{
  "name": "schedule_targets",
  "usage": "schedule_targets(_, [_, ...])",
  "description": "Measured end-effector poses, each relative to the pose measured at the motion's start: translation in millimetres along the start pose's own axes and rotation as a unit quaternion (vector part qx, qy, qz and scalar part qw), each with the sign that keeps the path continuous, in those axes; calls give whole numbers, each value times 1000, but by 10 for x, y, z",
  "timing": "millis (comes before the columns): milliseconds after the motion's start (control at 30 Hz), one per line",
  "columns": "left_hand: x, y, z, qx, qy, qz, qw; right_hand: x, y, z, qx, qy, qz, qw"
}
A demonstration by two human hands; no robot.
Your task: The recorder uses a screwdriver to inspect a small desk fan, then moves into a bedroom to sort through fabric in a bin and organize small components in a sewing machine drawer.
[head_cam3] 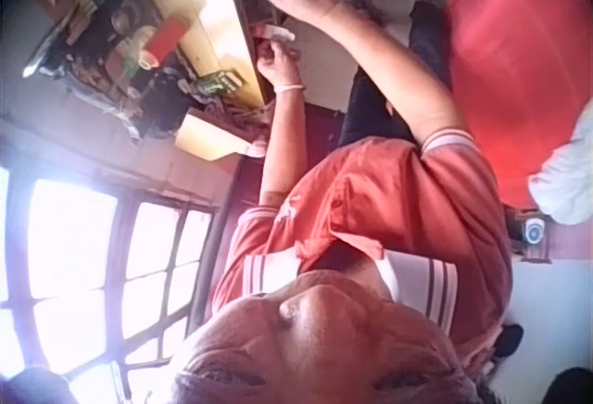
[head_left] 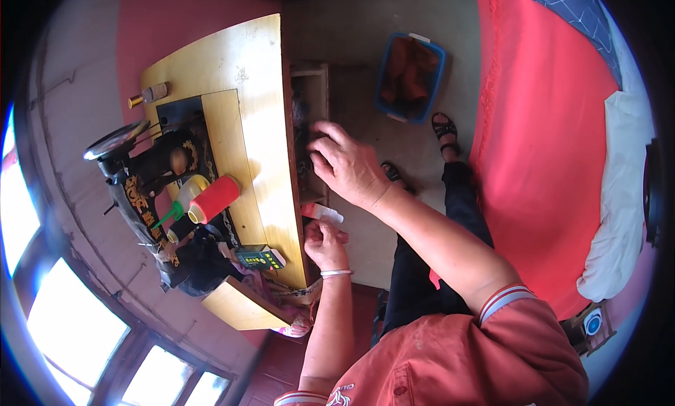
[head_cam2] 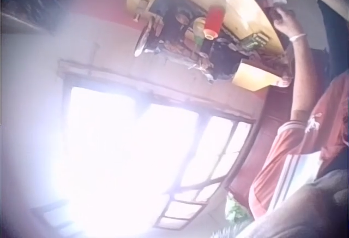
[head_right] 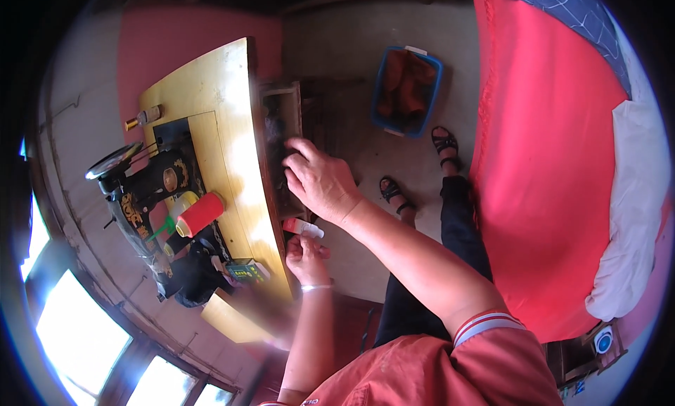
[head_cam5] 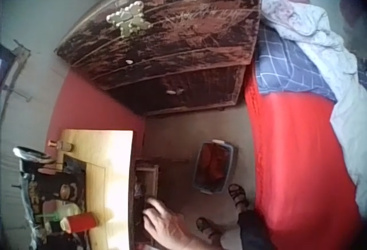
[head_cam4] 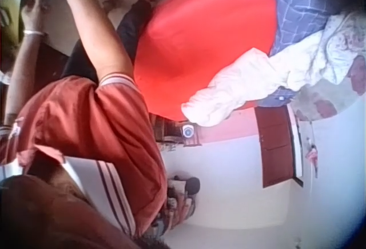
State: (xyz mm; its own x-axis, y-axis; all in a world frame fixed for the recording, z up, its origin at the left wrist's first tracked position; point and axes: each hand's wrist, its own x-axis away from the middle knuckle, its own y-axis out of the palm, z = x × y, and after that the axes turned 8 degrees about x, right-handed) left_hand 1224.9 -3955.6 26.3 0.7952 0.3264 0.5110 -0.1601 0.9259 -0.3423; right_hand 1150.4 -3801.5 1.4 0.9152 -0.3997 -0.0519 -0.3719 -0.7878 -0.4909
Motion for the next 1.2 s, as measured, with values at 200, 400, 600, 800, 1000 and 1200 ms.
schedule_targets(200, [5, 23, 36, -19, -3, -11, 1000, -216, -114, -34, 52, 14, -145, 988])
schedule_targets(400, [-7, 37, 24, -44, 3, -1, 999, 46, -32, -156, 168, -54, -206, 962])
schedule_targets(600, [-25, 57, -12, -51, 48, -11, 997, 201, 19, -137, 93, -29, -156, 983])
schedule_targets(800, [-56, 8, -51, -46, 49, -6, 998, 199, -54, -165, 83, -25, -156, 984])
schedule_targets(1000, [-18, 99, 4, 5, 3, 20, 1000, 400, -177, -46, 35, -26, -165, 985])
schedule_targets(1200, [-7, 306, 119, 96, -54, 123, 986, 332, -237, -117, -9, -26, -204, 979])
